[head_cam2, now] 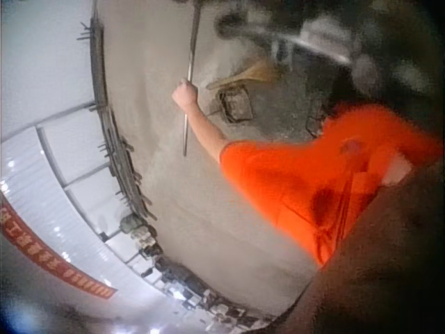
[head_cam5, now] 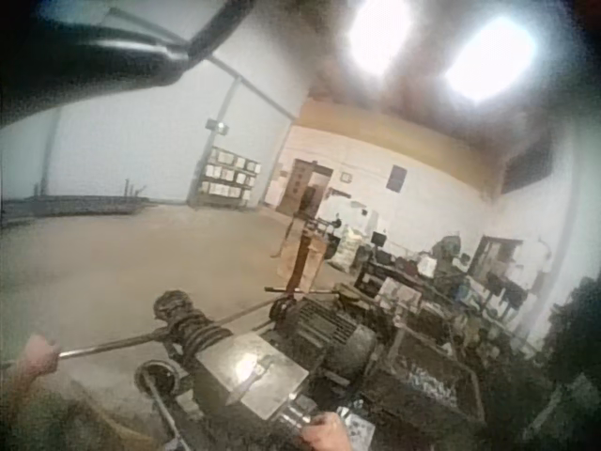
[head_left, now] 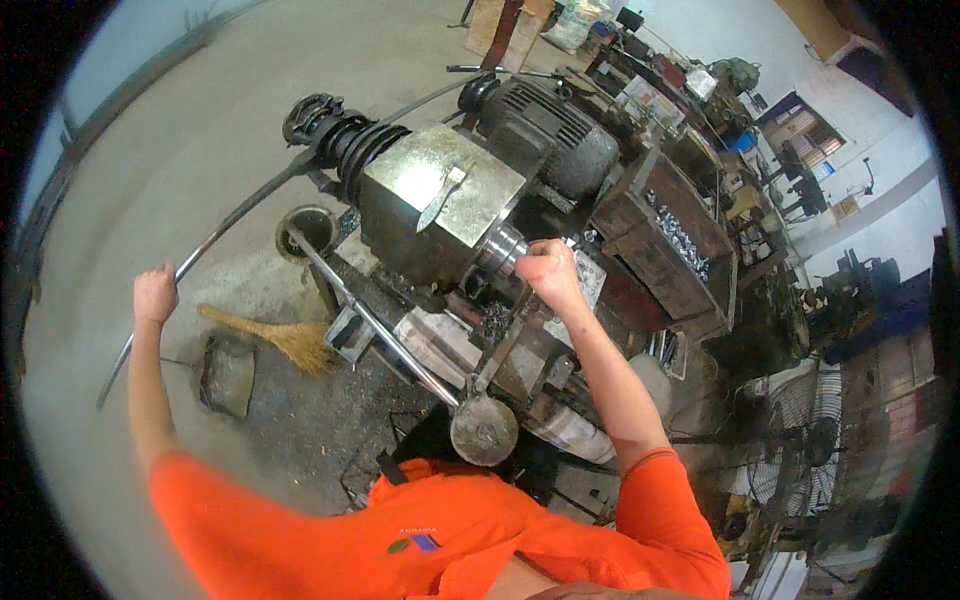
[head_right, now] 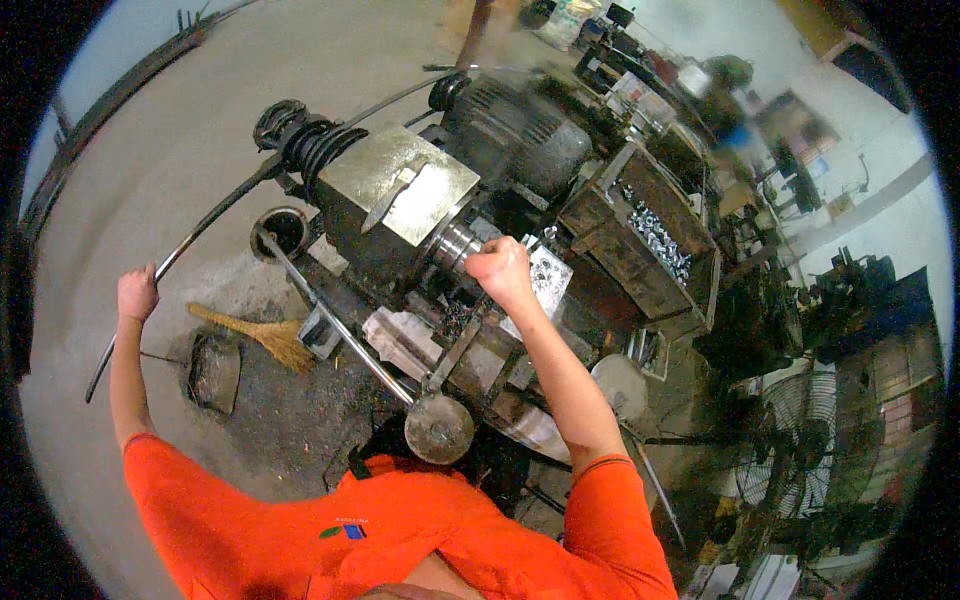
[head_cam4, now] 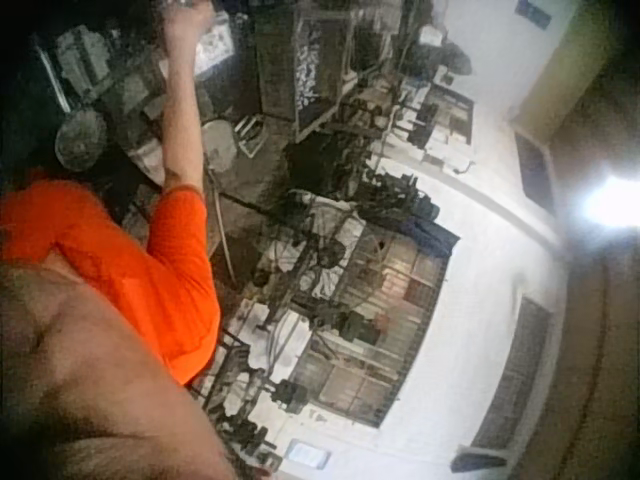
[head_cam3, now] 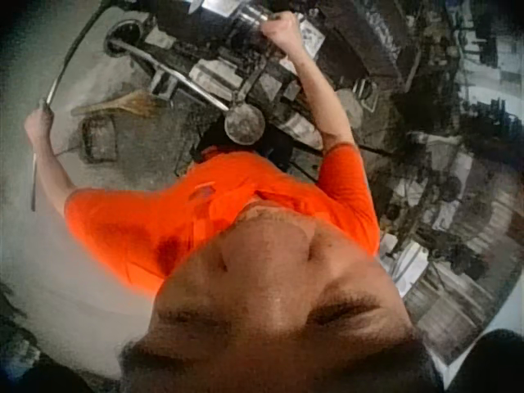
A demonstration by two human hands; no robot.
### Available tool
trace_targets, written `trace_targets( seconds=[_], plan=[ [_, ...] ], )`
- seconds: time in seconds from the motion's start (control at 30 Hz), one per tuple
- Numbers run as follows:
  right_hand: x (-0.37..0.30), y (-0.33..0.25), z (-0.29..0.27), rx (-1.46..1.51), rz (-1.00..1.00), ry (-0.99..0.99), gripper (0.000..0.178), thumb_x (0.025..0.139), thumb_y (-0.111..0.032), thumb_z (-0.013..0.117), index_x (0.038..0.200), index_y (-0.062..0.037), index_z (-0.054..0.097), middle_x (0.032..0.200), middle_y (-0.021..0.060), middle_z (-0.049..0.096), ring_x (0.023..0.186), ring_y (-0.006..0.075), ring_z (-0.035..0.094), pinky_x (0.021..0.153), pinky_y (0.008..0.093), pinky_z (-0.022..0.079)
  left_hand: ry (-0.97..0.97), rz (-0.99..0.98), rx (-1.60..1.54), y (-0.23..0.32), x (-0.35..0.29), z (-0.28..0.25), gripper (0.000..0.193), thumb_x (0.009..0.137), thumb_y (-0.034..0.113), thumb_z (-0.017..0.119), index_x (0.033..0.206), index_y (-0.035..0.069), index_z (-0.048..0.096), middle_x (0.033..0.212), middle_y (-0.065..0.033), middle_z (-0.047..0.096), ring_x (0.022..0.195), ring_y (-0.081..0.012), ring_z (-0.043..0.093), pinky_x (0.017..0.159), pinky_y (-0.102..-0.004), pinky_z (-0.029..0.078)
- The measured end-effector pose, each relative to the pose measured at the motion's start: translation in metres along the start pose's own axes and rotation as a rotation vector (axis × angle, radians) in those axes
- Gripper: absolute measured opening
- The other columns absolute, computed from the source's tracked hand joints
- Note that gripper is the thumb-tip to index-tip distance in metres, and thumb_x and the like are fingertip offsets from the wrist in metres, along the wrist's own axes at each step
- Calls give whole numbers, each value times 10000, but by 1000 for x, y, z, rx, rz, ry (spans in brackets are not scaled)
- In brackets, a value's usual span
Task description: The person operates a metal turning machine in a workshop, repeatedly loading small metal pieces into the machine, adjusting controls, and removing finished pieces. The person places the finished pieces into a nearby container.
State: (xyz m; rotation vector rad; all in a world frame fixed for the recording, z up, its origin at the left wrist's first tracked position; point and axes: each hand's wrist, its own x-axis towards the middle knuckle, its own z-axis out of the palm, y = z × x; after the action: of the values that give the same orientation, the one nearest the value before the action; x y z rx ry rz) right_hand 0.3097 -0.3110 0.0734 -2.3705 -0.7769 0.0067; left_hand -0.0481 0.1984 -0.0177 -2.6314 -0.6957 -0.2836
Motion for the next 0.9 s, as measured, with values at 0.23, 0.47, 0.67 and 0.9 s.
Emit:
trace_targets(
  seconds=[0.23, 0.47, 0.67, 0.9],
  plan=[
    [-24, 9, -10, -11, -169, 148, 182, 545, -181, 607, 644, -32, 644, 1058, 257, 573, 948, 368, 573, 795, 376, 471, -113, -300, -282, 42, 20, -8, 322, 727, 82, 559, 1046, 62, 592, 864, -168, 629, 808, -342, 610, 707, -427, 489],
    [-135, 59, -77, 106, -71, 233, 158, 559, -100, 619, 711, -59, 633, 1171, 165, 553, 993, 334, 576, 829, 336, 456, -459, -357, -964, 220, -9, 89, 396, 710, 210, 630, 1043, -1, 586, 932, -205, 630, 885, -319, 617, 787, -379, 476],
    [-265, 148, -136, -90, 282, 281, 184, 575, -101, 626, 746, -38, 656, 1103, 152, 600, 951, 312, 599, 800, 338, 476, -499, 339, -323, 302, -20, 55, 266, 737, 239, 632, 964, 102, 621, 952, -154, 640, 902, -307, 621, 726, -416, 507],
    [-369, 237, -176, -454, 656, 291, 447, 612, -192, 621, 1039, -60, 630, 1166, 159, 564, 1027, 337, 554, 859, 382, 453, -551, 331, -125, 295, 9, 31, 258, 769, 242, 609, 1016, 168, 624, 928, -98, 645, 892, -264, 626, 730, -386, 504]
  ],
)
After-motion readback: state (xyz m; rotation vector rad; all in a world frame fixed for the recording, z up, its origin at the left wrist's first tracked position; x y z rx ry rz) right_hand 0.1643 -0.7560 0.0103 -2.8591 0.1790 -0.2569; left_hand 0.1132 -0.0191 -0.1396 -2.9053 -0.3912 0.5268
